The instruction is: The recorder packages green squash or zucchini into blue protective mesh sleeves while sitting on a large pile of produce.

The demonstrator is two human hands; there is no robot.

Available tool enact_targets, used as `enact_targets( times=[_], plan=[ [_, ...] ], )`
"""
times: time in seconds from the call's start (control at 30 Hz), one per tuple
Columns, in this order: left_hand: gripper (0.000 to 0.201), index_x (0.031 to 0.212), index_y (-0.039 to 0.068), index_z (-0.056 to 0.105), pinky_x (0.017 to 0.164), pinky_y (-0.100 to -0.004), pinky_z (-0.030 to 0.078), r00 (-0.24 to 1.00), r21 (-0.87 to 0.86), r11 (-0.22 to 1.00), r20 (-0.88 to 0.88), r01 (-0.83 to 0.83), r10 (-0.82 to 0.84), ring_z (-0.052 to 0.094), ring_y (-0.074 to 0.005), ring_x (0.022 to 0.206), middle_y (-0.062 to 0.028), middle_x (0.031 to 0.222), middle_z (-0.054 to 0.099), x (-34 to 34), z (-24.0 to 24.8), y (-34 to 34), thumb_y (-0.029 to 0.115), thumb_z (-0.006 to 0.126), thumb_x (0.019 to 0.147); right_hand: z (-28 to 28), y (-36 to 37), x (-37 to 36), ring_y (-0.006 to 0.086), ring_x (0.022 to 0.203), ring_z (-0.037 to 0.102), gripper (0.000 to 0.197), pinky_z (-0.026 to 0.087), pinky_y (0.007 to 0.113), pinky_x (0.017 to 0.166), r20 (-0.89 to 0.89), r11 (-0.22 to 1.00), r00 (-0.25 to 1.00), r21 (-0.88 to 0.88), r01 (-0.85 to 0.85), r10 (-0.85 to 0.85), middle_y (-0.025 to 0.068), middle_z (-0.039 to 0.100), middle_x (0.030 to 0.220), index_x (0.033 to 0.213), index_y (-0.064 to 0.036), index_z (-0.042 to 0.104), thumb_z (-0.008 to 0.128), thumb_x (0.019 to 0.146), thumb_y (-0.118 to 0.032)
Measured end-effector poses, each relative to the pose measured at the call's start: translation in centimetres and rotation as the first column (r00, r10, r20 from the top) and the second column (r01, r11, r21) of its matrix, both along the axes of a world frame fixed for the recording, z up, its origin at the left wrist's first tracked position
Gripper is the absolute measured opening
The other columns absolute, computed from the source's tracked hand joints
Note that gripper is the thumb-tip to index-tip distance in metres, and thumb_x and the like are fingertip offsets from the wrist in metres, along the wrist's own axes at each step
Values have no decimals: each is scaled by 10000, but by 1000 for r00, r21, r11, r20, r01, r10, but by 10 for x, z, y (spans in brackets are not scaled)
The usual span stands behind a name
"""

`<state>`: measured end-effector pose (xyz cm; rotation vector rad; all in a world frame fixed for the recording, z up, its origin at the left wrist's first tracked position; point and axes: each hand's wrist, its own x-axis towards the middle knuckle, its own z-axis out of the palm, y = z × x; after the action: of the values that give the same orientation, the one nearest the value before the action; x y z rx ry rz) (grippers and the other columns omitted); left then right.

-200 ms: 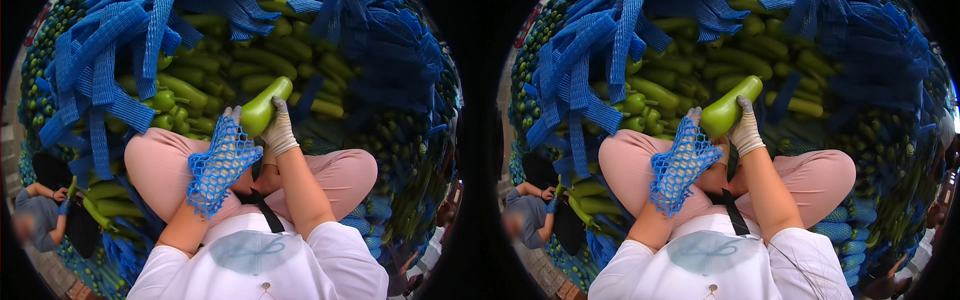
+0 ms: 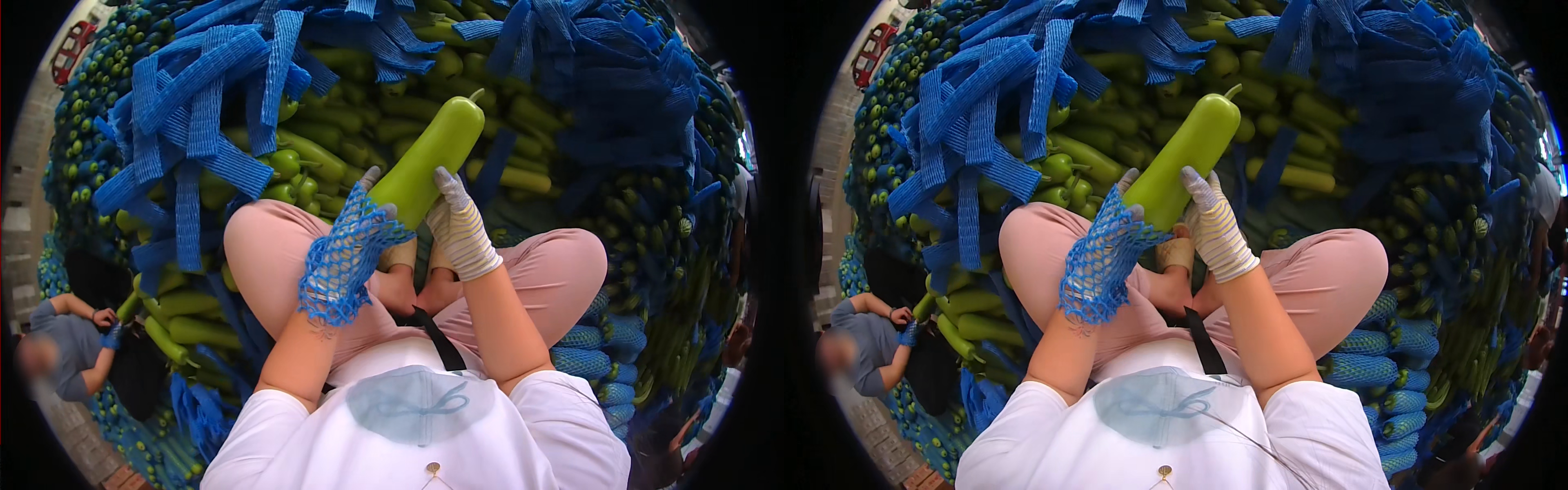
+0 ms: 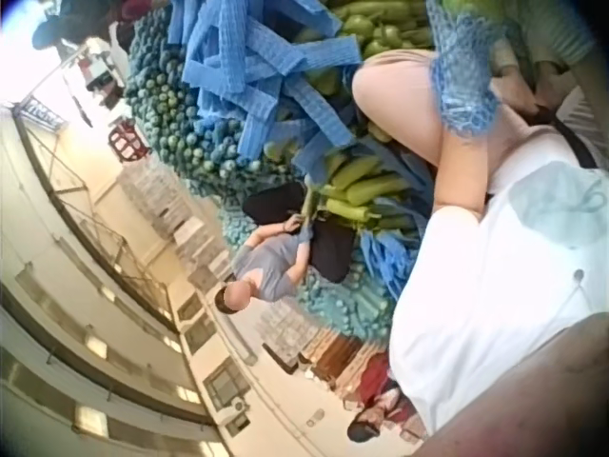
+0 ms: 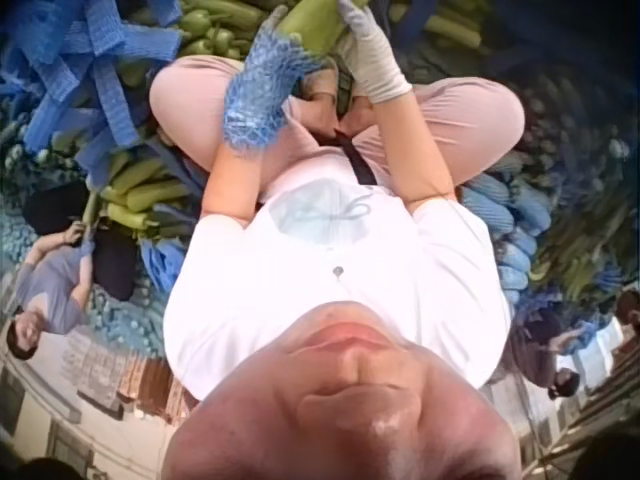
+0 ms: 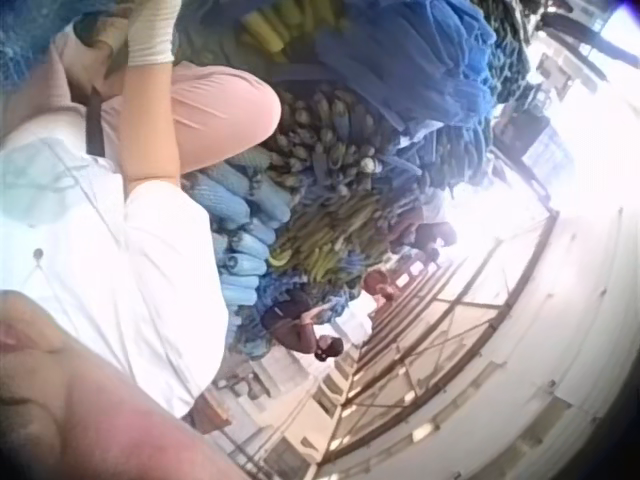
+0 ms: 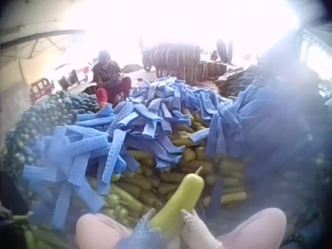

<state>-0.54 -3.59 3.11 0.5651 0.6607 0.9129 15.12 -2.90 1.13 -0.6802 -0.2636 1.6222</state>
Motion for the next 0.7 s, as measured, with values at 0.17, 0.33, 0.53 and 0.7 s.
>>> enact_targets(
  times=[0.17,0.33,0.53,0.7],
  plan=[
    [452,1314,121,390,873,-352,484,986,-98,987,93,-130,139,559,-236,1023,-128,1192,512,5,1,-28,232,520,896,24,-47,-18,247,1196,410,665,304,331,1022,303,982,953,172,-74,19,157,423,1286,1356,11,270,632,829,-172],
    [438,1273,69,414,749,-272,499,970,-73,967,-25,-245,244,573,-186,930,-90,1049,558,-3,-13,-44,245,540,891,11,-80,-34,214,1099,500,597,415,315,926,210,986,964,-30,-162,165,152,490,1219,1321,21,309,628,839,-129],
    [438,1263,89,432,844,-303,464,918,153,984,-370,-91,142,573,-185,931,-64,1016,559,-11,-10,-60,287,536,886,30,-104,-35,99,728,571,292,475,238,656,462,943,822,-155,-294,332,51,622,831,999,31,582,673,826,-186],
    [363,1219,109,498,946,-341,416,805,595,747,-576,296,140,549,-243,1042,-100,1144,562,3,-19,-64,238,505,879,29,-51,-4,61,596,504,234,426,215,548,805,992,589,116,-43,-69,12,593,683,848,-4,646,697,786,-223]
  ],
)
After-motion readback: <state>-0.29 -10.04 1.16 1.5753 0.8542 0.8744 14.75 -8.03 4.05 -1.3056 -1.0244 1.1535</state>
